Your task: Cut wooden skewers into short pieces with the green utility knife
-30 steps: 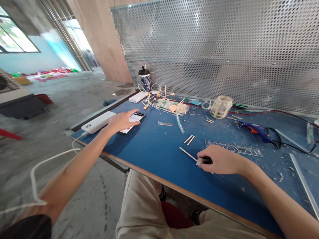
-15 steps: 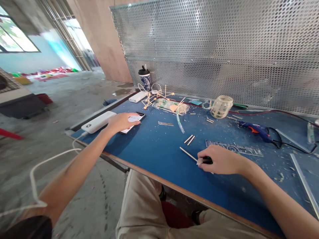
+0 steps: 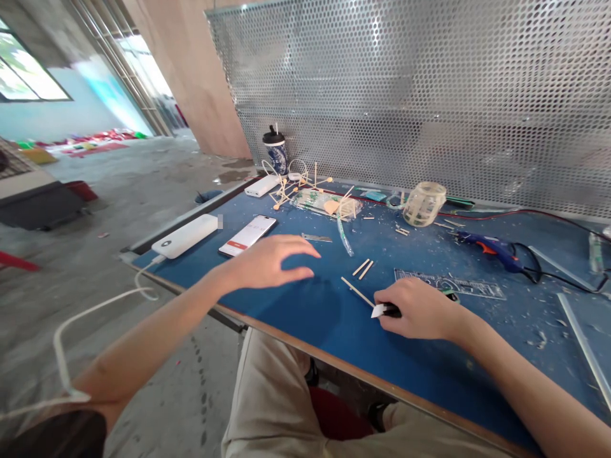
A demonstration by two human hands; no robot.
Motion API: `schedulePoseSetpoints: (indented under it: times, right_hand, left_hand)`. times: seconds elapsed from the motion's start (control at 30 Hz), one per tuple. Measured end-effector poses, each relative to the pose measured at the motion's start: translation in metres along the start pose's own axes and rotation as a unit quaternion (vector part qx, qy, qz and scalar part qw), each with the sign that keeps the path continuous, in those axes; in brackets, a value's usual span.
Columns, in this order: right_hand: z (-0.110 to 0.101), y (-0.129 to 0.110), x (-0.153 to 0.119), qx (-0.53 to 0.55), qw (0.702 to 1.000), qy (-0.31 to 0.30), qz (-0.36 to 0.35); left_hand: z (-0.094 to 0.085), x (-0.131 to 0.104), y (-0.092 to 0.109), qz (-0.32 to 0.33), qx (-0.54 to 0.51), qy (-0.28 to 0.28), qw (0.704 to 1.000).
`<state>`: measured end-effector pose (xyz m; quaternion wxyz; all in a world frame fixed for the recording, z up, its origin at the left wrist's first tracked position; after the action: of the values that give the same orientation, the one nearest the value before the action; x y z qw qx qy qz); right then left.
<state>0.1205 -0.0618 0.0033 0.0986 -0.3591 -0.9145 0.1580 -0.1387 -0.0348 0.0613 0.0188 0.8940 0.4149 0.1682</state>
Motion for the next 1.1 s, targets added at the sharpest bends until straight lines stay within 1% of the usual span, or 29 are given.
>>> schedulePoseSetpoints:
  times: [0.03,0.07,0.1,0.13,0.17,0.2,0.23,0.33,0.43,0.5,0.57,0.63,0.7,0.73,0.77,0.83,0.9,0.97,1.03,1.1]
  right_hand:
    - [0.002,-0.002,0.001,-0.005,1.0,0.007,-0.006]
    - [0.005,-0.003,0.002,-0.007,1.0,0.013,-0.012]
    - [0.007,-0.005,0.003,-0.009,1.0,0.019,-0.019]
    - [0.009,-0.006,0.003,-0.01,0.999,0.025,-0.025]
    - [0.01,-0.006,0.004,-0.011,0.999,0.031,-0.032]
    - [0.011,-0.006,0.004,-0.013,0.999,0.036,-0.038]
    - [0.011,-0.006,0.004,-0.015,0.998,0.04,-0.044]
    - [0.012,-0.006,0.005,-0.026,0.997,0.051,-0.057]
    - [0.012,-0.005,0.004,-0.032,0.996,0.054,-0.061]
    - [0.01,-0.005,0.002,-0.034,0.995,0.063,-0.069]
    - [0.004,-0.005,-0.002,-0.039,0.992,0.089,-0.086]
    - [-0.006,-0.003,-0.009,-0.042,0.984,0.139,-0.107]
    - [-0.02,0.0,-0.018,-0.029,0.969,0.217,-0.11]
    - [-0.029,0.004,-0.023,-0.015,0.96,0.263,-0.097]
    - [-0.036,0.009,-0.027,0.007,0.951,0.301,-0.071]
    - [-0.049,0.023,-0.036,0.061,0.93,0.362,0.009]
    - [-0.059,0.038,-0.043,0.121,0.898,0.415,0.086]
    - [-0.063,0.049,-0.046,0.183,0.865,0.451,0.123]
    - [-0.065,0.058,-0.045,0.244,0.836,0.473,0.132]
    - [-0.061,0.067,-0.042,0.304,0.821,0.464,0.138]
  left_hand:
    - [0.004,0.008,0.022,0.069,-0.015,-0.002,0.997]
    - [0.01,0.017,0.04,0.125,-0.013,-0.012,0.992]
    - [0.016,0.027,0.053,0.167,-0.022,-0.029,0.985]
    - [0.022,0.037,0.062,0.192,-0.05,-0.055,0.979]
    - [0.029,0.048,0.067,0.2,-0.094,-0.094,0.971]
    - [0.037,0.057,0.069,0.192,-0.151,-0.156,0.957]
    - [0.047,0.064,0.07,0.172,-0.21,-0.234,0.934]
    - [0.063,0.078,0.072,0.171,-0.263,-0.32,0.894]
    - [0.074,0.076,0.076,0.172,-0.292,-0.377,0.862]
    - [0.078,0.071,0.078,0.168,-0.307,-0.389,0.852]
    - [0.081,0.063,0.078,0.163,-0.323,-0.401,0.842]
    - [0.081,0.054,0.078,0.159,-0.36,-0.422,0.817]
    - [0.081,0.048,0.078,0.157,-0.414,-0.427,0.788]
    - [0.08,0.046,0.078,0.159,-0.438,-0.417,0.781]
    - [0.08,0.045,0.077,0.161,-0.46,-0.402,0.775]
    - [0.079,0.044,0.076,0.163,-0.507,-0.366,0.763]
    - [0.081,0.044,0.073,0.143,-0.543,-0.332,0.758]
    - [0.086,0.042,0.071,0.127,-0.555,-0.327,0.755]
    - [0.088,0.038,0.071,0.137,-0.559,-0.334,0.746]
    - [0.088,0.037,0.07,0.157,-0.561,-0.332,0.742]
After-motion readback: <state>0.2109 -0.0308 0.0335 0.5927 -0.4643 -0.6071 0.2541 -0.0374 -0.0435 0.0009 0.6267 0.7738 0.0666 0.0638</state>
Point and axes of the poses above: each hand's wrist, its own x-axis towards the middle knuckle, its own z-axis out of the palm, y = z × x, the point moved 6 cm from there along x, towards the middle knuckle, and after that the axes turned 10 degrees about y, right-handed, at the moved point
